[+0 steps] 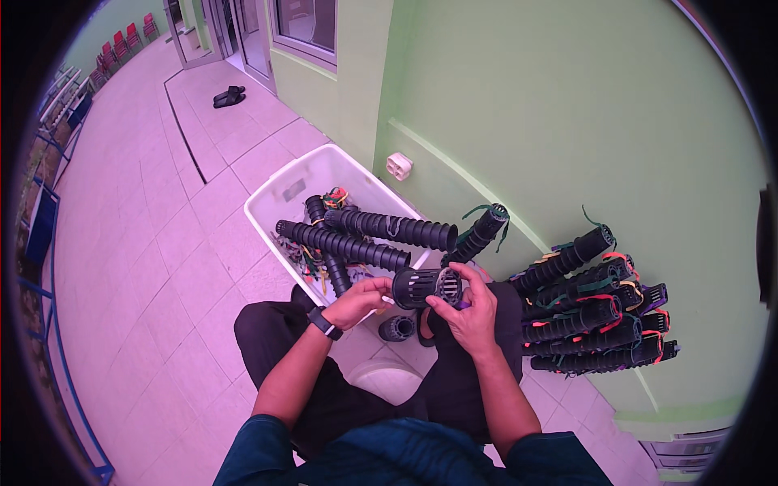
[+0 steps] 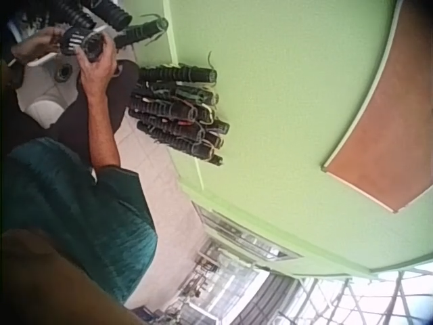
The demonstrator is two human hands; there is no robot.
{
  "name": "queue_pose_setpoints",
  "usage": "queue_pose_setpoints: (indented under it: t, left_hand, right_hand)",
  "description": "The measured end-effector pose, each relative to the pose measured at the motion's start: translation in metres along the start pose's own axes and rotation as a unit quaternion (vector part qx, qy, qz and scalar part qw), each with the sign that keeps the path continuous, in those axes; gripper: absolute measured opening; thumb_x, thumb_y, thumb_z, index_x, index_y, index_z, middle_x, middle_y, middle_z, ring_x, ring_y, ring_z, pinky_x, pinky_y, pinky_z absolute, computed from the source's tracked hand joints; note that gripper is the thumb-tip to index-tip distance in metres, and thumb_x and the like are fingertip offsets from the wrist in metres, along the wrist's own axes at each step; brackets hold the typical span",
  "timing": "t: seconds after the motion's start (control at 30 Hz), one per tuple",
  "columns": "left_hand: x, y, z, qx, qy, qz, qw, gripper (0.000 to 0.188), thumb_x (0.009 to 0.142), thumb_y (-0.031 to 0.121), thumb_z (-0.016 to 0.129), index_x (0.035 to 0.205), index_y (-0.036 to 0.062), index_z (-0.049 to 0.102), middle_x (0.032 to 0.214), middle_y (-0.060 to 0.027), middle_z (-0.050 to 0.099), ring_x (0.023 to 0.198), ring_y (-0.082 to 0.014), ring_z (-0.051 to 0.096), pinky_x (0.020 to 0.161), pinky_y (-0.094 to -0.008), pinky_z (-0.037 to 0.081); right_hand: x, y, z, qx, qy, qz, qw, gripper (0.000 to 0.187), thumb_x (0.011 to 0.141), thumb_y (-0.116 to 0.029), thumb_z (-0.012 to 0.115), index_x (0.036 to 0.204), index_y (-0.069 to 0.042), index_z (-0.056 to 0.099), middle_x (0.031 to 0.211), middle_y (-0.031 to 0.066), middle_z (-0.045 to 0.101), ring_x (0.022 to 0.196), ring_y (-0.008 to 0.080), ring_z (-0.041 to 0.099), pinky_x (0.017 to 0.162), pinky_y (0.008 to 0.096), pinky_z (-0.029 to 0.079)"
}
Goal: The person is assembling black plastic net pots with small attachments and wires for a hydroponic system.
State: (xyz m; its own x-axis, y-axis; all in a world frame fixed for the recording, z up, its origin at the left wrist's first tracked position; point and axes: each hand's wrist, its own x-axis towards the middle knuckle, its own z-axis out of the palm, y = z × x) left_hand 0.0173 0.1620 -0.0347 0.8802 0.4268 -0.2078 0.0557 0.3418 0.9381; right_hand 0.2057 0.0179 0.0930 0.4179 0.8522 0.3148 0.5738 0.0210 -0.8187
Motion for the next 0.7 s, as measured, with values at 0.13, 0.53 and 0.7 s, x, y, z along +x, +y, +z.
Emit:
queue_pose_setpoints:
  t: [0.13,0.53,0.7]
  left_hand:
    - [-0.019,0.036,0.022,-0.315,-0.036,0.09,0.944,0.044,0.094,0.018,0.064,0.132,-0.0027,0.055,0.122,-0.0097,0.066,0.112,-0.019,0.063,0.101,-0.0362,0.046]
    - [-0.024,0.063,-0.044,-0.344,0.21,0.207,0.891,0.043,0.096,0.023,0.056,0.133,0.0009,0.054,0.125,-0.0118,0.066,0.116,-0.0239,0.062,0.102,-0.0416,0.047]
    - [-0.017,0.06,-0.032,-0.313,0.201,0.191,0.908,0.036,0.096,0.018,0.059,0.128,0.0018,0.056,0.12,-0.0114,0.067,0.11,-0.0229,0.065,0.099,-0.0406,0.049]
  right_hand:
    - [0.001,-0.014,0.019,0.153,0.002,0.047,0.987,0.064,0.071,-0.02,0.089,0.125,-0.004,0.06,0.093,0.0048,0.061,0.058,0.006,0.039,0.058,0.0227,0.038]
    - [-0.037,0.043,-0.086,-0.216,-0.125,0.013,0.968,0.035,0.082,-0.004,0.073,0.116,-0.006,0.065,0.085,0.0084,0.054,0.075,0.0219,0.057,0.063,0.0328,0.046]
    - [-0.037,0.038,-0.082,-0.33,-0.118,-0.044,0.936,0.026,0.083,-0.013,0.075,0.108,-0.01,0.07,0.087,0.007,0.055,0.085,0.0238,0.059,0.077,0.0362,0.044]
